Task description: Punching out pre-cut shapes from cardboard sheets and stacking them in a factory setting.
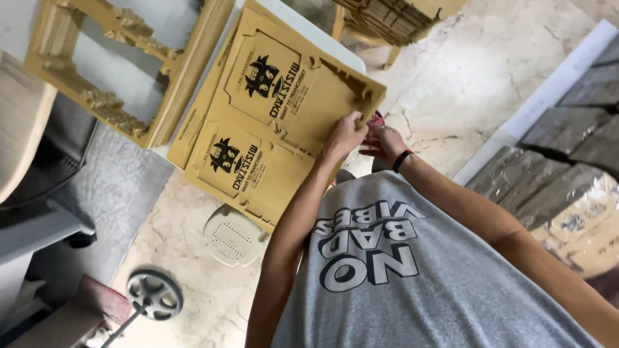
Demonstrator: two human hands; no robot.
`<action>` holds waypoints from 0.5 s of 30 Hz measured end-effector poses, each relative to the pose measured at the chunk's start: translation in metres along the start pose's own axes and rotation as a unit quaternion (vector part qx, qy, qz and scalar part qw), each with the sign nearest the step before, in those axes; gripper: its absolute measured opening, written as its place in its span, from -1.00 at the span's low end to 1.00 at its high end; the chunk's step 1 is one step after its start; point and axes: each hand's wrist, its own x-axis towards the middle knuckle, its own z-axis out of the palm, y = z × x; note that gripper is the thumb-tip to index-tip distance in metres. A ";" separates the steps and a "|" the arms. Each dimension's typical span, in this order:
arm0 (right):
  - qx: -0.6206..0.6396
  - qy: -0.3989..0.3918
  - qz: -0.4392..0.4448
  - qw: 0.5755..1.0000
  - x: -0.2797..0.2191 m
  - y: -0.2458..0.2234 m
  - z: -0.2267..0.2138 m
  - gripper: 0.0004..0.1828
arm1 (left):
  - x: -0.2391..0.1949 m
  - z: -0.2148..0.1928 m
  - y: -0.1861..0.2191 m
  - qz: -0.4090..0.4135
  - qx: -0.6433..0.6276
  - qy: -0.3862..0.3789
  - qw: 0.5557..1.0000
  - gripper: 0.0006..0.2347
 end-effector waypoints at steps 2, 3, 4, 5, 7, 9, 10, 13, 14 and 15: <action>-0.040 -0.015 0.029 0.999 0.007 -0.023 0.006 -0.47 | -0.012 0.001 0.017 0.022 -0.076 0.052 0.996 -0.68; -0.046 -0.026 0.035 0.998 0.012 -0.025 0.005 -0.47 | -0.023 -0.003 0.025 0.012 -0.077 0.061 0.995 -0.68; -0.052 -0.037 0.051 0.997 0.017 -0.026 0.006 -0.49 | -0.035 -0.008 0.032 0.012 -0.093 0.073 0.993 -0.68; -0.060 -0.050 0.061 0.995 0.026 -0.032 0.009 -0.52 | -0.042 -0.015 0.040 0.018 -0.109 0.089 0.990 -0.67; -0.106 -0.088 0.057 0.989 0.020 -0.049 0.019 -0.53 | -0.063 -0.021 0.052 0.022 -0.130 0.125 0.983 -0.68; -0.151 -0.123 0.053 0.979 0.003 -0.063 0.030 -0.53 | -0.077 -0.027 0.052 0.028 -0.152 0.159 0.975 -0.68; -0.264 -0.102 -0.044 0.958 -0.009 -0.072 0.037 -0.58 | -0.080 -0.032 0.045 0.043 -0.153 0.171 0.972 -0.73; -0.285 -0.106 -0.137 0.943 -0.043 -0.108 0.052 -0.57 | -0.092 -0.047 0.037 0.052 -0.175 0.198 0.963 -0.78; -0.198 -0.124 -0.123 0.965 -0.054 -0.122 0.056 -0.60 | -0.097 -0.051 0.036 0.048 -0.200 0.204 0.957 -0.79; -0.201 -0.125 -0.125 0.963 -0.029 -0.115 0.042 -0.60 | -0.107 -0.059 0.042 0.050 -0.202 0.207 0.956 -0.79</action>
